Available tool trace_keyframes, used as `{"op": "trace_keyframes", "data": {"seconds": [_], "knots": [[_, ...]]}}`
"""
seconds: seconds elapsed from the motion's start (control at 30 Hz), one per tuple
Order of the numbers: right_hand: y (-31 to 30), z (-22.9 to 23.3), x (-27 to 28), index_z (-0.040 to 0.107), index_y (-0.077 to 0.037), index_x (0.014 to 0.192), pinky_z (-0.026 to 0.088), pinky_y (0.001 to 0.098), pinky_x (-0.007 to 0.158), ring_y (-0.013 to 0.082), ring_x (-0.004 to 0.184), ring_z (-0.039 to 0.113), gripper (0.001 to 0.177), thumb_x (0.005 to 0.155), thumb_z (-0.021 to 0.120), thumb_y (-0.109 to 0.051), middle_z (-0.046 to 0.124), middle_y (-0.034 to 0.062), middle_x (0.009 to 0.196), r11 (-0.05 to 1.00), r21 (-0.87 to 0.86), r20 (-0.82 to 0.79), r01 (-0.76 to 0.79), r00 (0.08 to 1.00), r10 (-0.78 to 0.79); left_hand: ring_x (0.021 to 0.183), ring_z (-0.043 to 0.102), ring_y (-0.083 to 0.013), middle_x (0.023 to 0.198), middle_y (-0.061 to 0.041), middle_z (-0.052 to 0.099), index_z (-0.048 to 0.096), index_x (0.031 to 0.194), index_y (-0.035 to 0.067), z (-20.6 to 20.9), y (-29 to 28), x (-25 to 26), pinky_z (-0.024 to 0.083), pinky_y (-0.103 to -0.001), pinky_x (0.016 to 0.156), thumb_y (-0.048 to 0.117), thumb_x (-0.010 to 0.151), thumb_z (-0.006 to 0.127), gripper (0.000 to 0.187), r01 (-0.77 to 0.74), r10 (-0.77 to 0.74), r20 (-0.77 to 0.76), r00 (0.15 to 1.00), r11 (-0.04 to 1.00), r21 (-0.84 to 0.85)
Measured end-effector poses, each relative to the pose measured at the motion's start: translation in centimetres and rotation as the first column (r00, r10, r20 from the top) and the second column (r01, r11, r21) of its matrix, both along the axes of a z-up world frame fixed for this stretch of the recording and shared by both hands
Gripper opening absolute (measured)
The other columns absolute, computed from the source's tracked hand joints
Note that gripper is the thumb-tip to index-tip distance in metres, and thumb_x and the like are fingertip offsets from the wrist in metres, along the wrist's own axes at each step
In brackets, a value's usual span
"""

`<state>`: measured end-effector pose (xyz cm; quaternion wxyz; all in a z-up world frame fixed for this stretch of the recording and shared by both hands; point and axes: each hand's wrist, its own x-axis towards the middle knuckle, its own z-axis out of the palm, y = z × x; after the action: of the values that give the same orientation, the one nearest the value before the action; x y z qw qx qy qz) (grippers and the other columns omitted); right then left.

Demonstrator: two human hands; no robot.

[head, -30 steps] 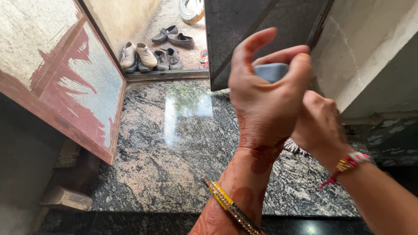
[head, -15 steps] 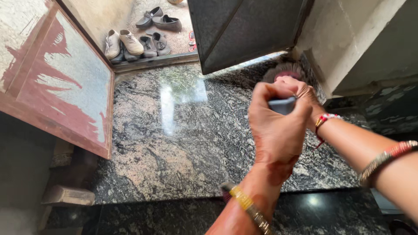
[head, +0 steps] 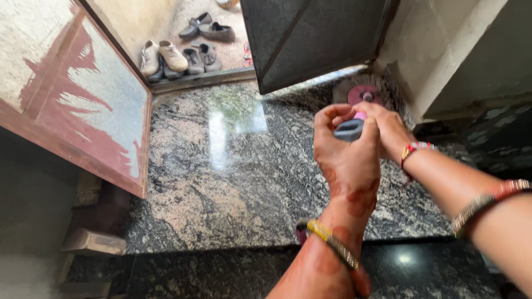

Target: The person mops the granite floor of a staircase landing and steps by hand using a mop, then carries the mop down the stairs to a bucket.

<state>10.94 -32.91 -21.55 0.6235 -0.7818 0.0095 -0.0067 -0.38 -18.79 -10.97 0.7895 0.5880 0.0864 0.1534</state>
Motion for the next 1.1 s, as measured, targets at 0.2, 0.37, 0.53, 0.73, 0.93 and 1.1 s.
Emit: {"op": "trace_keyframes", "data": {"seconds": [0.2, 0.37, 0.53, 0.73, 0.93, 1.1], "knots": [[4.6, 6.8, -5.6, 0.063, -0.016, 0.124, 0.055, 0.0502, 0.084, 0.0423, 0.1, 0.068, 0.039, 0.088, 0.066, -0.033, 0.07, 0.0185, 0.107, 0.684, -0.717, 0.236, 0.137, 0.97, 0.053, 0.089, 0.069, -0.0131, 0.102, -0.01, 0.073, 0.058, 0.117, 0.003, 3.7, 2.8, -0.1, 0.06, -0.026, 0.08, 0.008, 0.084, 0.073, 0.037, -0.009, 0.026, 0.177, 0.984, 0.995, -0.095], [9.6, 10.9, -8.4, 0.07, -0.021, 0.114, 0.055, 0.052, 0.082, 0.041, 0.097, 0.07, 0.035, 0.083, 0.074, -0.037, 0.072, 0.0183, 0.105, 0.605, -0.774, 0.215, 0.187, 0.976, -0.027, 0.072, 0.066, -0.0132, 0.096, -0.01, 0.071, 0.052, 0.123, 0.003, 6.7, 7.1, 0.8, 0.057, -0.027, 0.061, 0.003, 0.087, 0.069, 0.04, -0.07, 0.114, 0.216, 0.97, 0.977, -0.201], [12.4, 13.9, -11.0, 0.069, -0.019, 0.112, 0.056, 0.0509, 0.081, 0.038, 0.094, 0.071, 0.041, 0.079, 0.078, -0.043, 0.072, 0.0173, 0.1, 0.592, -0.793, 0.17, 0.147, 0.985, -0.017, 0.068, 0.071, -0.0113, 0.082, -0.011, 0.069, 0.053, 0.113, 0.0, 8.1, 9.5, 1.1, 0.061, -0.027, 0.061, 0.009, 0.091, 0.068, 0.028, -0.146, 0.214, 0.31, 0.926, 0.962, -0.229], [14.3, 16.4, -13.4, 0.07, -0.018, 0.106, 0.056, 0.0502, 0.081, 0.0351, 0.095, 0.073, 0.041, 0.08, 0.076, -0.049, 0.074, 0.0145, 0.098, 0.565, -0.817, 0.102, 0.113, 0.993, -0.052, 0.057, 0.066, -0.0134, 0.068, -0.008, 0.065, 0.053, 0.099, 0.0, 9.4, 11.0, 1.8, 0.059, -0.028, 0.055, 0.021, 0.094, 0.067, 0.025, -0.097, 0.248, 0.377, 0.892, 0.921, -0.377], [12.2, 14.2, -13.6, 0.069, -0.022, 0.117, 0.056, 0.0495, 0.078, 0.0366, 0.092, 0.072, 0.044, 0.078, 0.077, -0.043, 0.072, 0.0155, 0.1, 0.615, -0.765, 0.149, 0.19, 0.982, -0.118, 0.054, 0.065, -0.0157, 0.065, -0.011, 0.064, 0.053, 0.096, 0.001, 9.4, 9.5, 0.8, 0.056, -0.027, 0.053, 0.029, 0.093, 0.071, 0.034, 0.02, 0.146, 0.359, 0.922, 0.907, -0.42], [6.6, 6.2, -8.6, 0.065, -0.015, 0.112, 0.056, 0.0437, 0.083, 0.033, 0.098, 0.073, 0.052, 0.075, 0.082, -0.048, 0.076, 0.0156, 0.104, 0.673, -0.737, 0.09, 0.069, 0.996, -0.003, 0.064, 0.069, -0.0114, 0.072, -0.004, 0.067, 0.054, 0.096, 0.008, 9.0, 8.8, 0.4, 0.058, -0.026, 0.056, 0.027, 0.085, 0.074, 0.029, 0.039, 0.066, 0.408, 0.911, 0.969, -0.244]]}}
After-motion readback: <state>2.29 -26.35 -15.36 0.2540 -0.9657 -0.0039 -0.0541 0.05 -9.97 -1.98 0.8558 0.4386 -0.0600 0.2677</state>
